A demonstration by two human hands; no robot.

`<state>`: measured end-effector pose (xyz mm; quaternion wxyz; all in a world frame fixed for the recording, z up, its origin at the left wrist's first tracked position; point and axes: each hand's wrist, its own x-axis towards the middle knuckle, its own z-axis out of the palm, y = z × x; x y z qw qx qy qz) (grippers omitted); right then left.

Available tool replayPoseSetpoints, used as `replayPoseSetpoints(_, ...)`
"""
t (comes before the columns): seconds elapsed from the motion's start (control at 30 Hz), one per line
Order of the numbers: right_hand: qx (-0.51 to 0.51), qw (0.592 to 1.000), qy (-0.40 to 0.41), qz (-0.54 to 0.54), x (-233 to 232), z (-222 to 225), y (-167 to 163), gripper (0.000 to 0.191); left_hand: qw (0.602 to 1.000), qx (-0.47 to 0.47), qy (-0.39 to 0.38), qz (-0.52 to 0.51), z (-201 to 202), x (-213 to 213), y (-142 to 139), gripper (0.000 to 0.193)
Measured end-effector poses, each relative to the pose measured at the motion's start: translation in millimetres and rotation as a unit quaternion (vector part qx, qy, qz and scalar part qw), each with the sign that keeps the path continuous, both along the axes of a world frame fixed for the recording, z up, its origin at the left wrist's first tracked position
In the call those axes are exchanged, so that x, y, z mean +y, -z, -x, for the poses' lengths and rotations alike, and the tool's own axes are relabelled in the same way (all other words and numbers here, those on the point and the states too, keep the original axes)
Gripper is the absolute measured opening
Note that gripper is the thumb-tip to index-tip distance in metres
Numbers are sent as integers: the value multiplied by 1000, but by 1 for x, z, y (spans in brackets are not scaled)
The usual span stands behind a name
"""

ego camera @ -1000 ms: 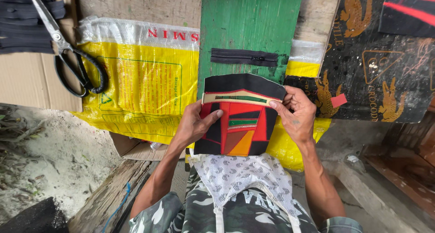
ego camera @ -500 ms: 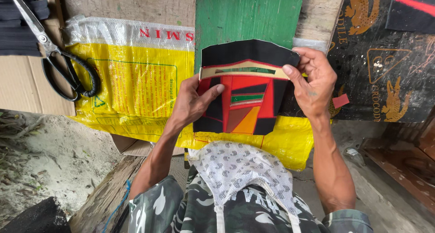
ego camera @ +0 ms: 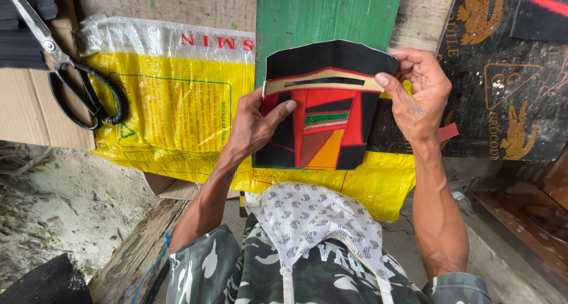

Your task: The person attaches zippers to patchwork fabric pouches at a work table. They pick up a pouch, align a black zipper along its top opening, press and tuck the zipper tape into the seam by hand, then set the finished pouch on a stack and reach for the next pouch and zipper.

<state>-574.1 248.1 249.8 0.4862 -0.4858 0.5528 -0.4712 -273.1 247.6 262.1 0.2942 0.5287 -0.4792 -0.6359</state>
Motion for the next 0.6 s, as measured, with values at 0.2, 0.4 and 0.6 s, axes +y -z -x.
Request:
replayPoseSetpoints(0.2, -39, 994, -25, -97, 17, 3, -11, 36, 998, 22, 52, -40, -11, 6, -10, 33)
replayPoseSetpoints(0.4, -14, 1000, 14, -9, 9, -5, -23, 33, 998, -44, 37, 7, -5, 4, -25, 26)
replayPoseSetpoints(0.6, 14, 995, 95, 2, 22, -1, -82, 32, 991, -33, 66, 115, -5, 10, -73, 20)
